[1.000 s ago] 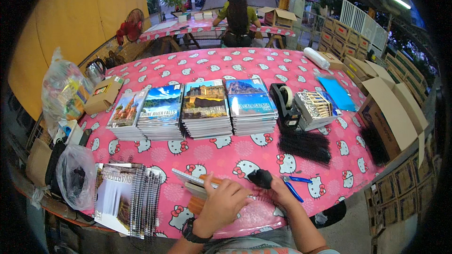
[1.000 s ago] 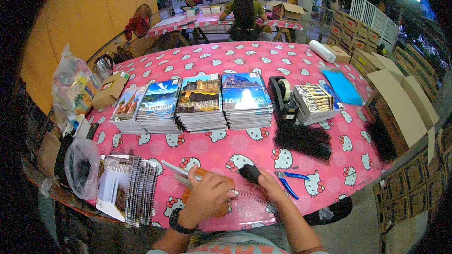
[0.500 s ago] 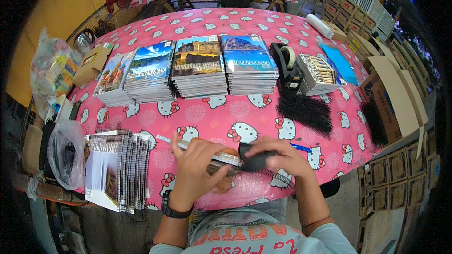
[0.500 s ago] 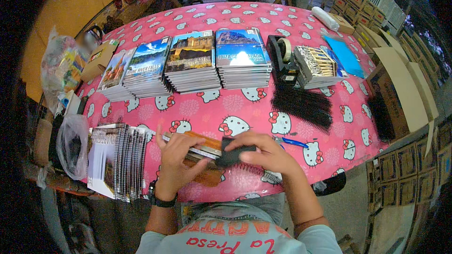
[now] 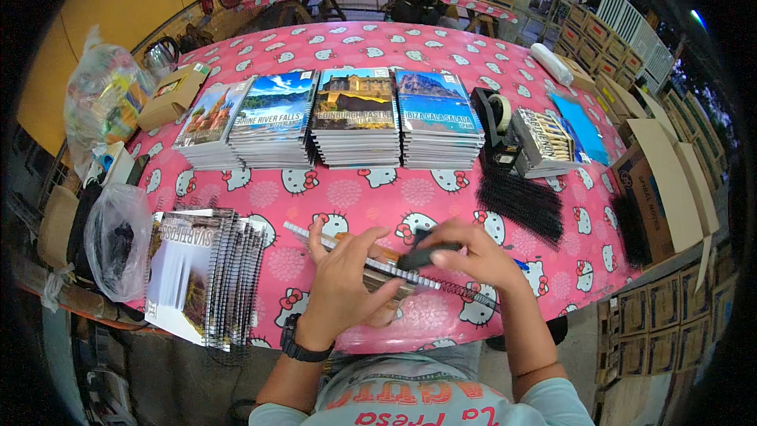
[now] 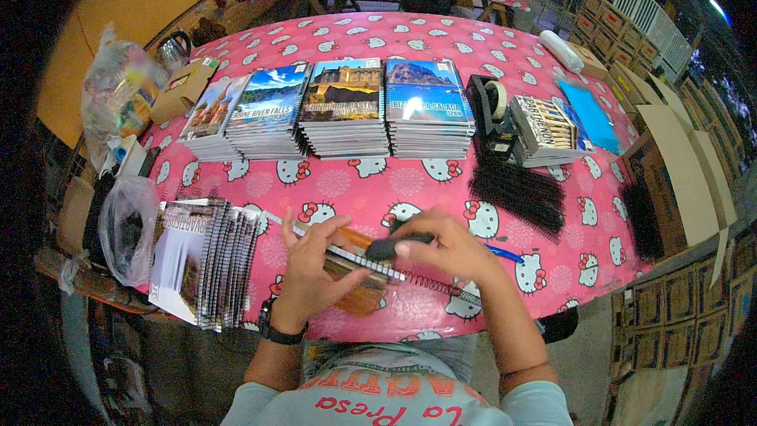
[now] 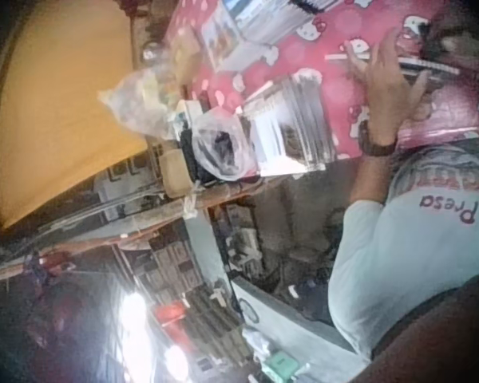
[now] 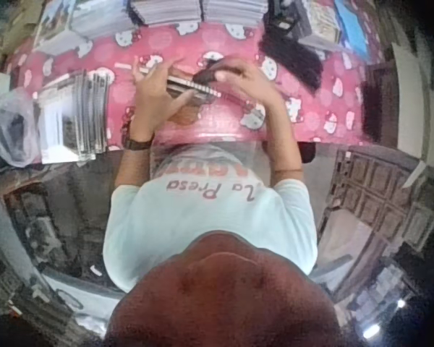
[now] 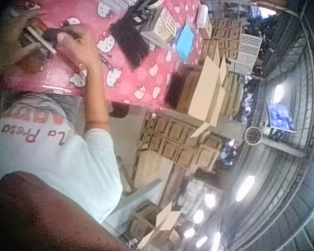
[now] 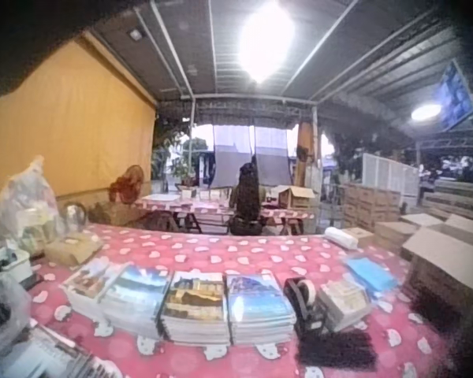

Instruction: The person binds notebooks by manually threading plastic spiral coils into the pre-punched holes of stacked pages and covers, using a pair of pliers to cut and crimp the ends of the wire.

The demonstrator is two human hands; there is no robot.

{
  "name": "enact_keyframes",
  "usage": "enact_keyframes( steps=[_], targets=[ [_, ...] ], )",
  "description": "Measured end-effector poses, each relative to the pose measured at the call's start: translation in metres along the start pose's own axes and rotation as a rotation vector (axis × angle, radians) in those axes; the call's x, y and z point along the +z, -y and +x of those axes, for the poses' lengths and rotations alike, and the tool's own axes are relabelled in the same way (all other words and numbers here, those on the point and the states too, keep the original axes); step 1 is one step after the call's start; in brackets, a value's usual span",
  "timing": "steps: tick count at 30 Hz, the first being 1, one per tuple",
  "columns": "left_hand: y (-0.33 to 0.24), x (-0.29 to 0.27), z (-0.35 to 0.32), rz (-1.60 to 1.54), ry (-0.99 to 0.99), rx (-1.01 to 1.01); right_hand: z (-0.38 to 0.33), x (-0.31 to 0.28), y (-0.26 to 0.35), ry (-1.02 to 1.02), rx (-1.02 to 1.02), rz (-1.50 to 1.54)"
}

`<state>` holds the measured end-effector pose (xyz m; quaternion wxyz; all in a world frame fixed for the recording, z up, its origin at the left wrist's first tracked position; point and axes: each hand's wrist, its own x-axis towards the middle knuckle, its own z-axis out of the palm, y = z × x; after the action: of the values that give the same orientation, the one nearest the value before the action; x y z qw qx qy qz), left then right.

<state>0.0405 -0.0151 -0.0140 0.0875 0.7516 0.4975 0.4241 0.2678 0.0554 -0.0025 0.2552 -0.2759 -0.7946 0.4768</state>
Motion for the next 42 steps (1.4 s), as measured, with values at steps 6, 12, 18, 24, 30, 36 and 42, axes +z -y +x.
enact_keyframes(
  steps=[6, 12, 18, 24, 30, 36, 42],
  targets=[
    [0.001, -0.001, 0.002, -0.006, 0.074, -0.055, 0.010, 0.007, -0.001, 0.048, -0.067, 0.106],
    [0.006, -0.013, -0.005, 0.138, 0.006, -0.100, 0.018, 0.020, 0.002, 0.014, -0.261, 0.359],
    [0.030, -0.018, -0.009, 0.184, -0.319, -0.186, 0.031, 0.016, -0.007, -0.009, -0.155, 0.354],
    [0.069, 0.018, -0.025, -0.790, -0.485, -0.287, 0.048, 0.012, -0.002, -0.020, 0.035, -0.039],
    [0.063, 0.014, -0.029, -0.973, -0.435, -0.428, 0.056, 0.014, 0.017, -0.041, 0.205, -0.302],
    [0.062, 0.012, -0.028, -1.003, -0.462, -0.456, 0.057, 0.026, -0.010, -0.011, -0.063, 0.057],
    [0.064, 0.010, -0.029, -1.027, -0.466, -0.441, 0.069, 0.039, -0.002, -0.009, 0.008, 0.023]
  ],
)
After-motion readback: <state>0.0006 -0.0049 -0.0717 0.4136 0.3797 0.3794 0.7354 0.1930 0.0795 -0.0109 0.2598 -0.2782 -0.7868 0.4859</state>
